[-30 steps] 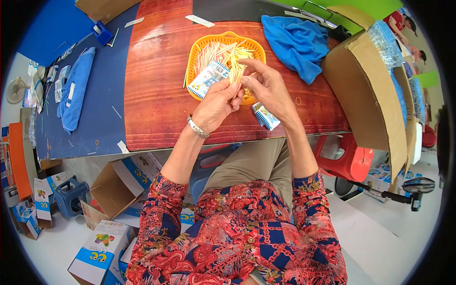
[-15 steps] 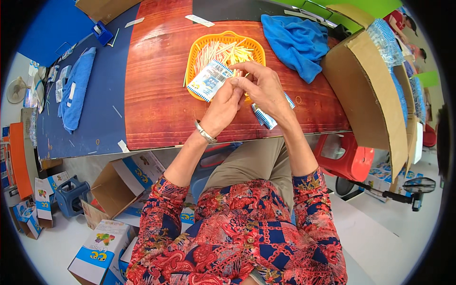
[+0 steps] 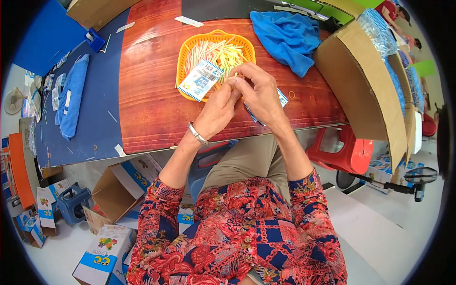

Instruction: Packaging small items into individual plastic bags and then placing them into a larger cardboard box for shipment.

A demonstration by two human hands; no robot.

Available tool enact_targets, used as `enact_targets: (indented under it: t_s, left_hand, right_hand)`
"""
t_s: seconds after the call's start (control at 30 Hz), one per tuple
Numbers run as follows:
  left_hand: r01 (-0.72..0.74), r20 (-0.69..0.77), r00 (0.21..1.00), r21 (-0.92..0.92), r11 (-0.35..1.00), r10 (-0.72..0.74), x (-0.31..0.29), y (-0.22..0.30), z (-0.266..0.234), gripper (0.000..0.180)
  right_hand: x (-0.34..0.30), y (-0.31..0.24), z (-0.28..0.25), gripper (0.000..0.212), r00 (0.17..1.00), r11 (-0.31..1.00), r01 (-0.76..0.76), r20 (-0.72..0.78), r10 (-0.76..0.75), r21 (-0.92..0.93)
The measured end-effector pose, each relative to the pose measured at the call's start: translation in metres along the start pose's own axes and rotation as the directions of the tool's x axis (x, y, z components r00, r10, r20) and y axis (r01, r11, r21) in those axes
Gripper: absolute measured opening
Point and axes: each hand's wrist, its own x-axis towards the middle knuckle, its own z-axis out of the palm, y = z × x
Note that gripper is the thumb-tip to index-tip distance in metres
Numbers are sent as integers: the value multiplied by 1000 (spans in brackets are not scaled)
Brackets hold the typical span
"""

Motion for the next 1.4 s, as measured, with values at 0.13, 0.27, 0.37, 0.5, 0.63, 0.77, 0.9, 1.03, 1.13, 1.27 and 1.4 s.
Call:
enact_targets:
  t_s: [0.13,0.27,0.37,0.5,0.63,0.77,0.9,1.03,1.13,1.27,1.4]
  left_hand:
    - [-188,-23,973,494,849,229,-2,19,0,24]
    - [-72,-257,798,857,510,546,-5,33,-18,37]
    - [160,-329,836,911,380,438,1,15,-39,41]
    - [250,-366,853,912,326,371,8,3,-44,39]
    - [184,-394,847,847,499,357,11,-1,-55,32]
    - [96,-454,837,671,736,304,8,-2,-63,21]
    - [47,-480,866,360,932,142,10,-7,-64,16]
    - [25,-412,910,184,983,54,3,-4,-56,17]
    - [-4,-355,933,148,989,57,-4,8,-45,17]
    - [-38,-334,940,117,992,76,-8,11,-33,17]
    - [-59,-360,929,99,993,91,-8,8,-30,18]
  right_hand:
    - [-3,0,-20,11,943,882,-331,91,319,337]
    - [7,25,-49,10,927,931,-287,-181,329,225]
    - [8,58,-57,8,928,974,-173,-355,111,-147]
    - [-8,104,-37,7,980,952,-32,-195,-30,-304]
    - [-21,112,-25,6,972,904,89,-161,-170,-418]
    - [-22,117,-34,6,975,962,-80,-220,22,-260]
    - [-16,86,-46,8,829,891,-410,-329,453,196]
    - [1,25,-53,9,824,879,-277,-375,425,389]
    - [14,-3,-40,9,892,901,-115,-356,279,418]
    - [19,-12,-29,10,930,978,118,-364,-49,171]
    - [15,-7,-22,11,938,969,242,-265,-222,46]
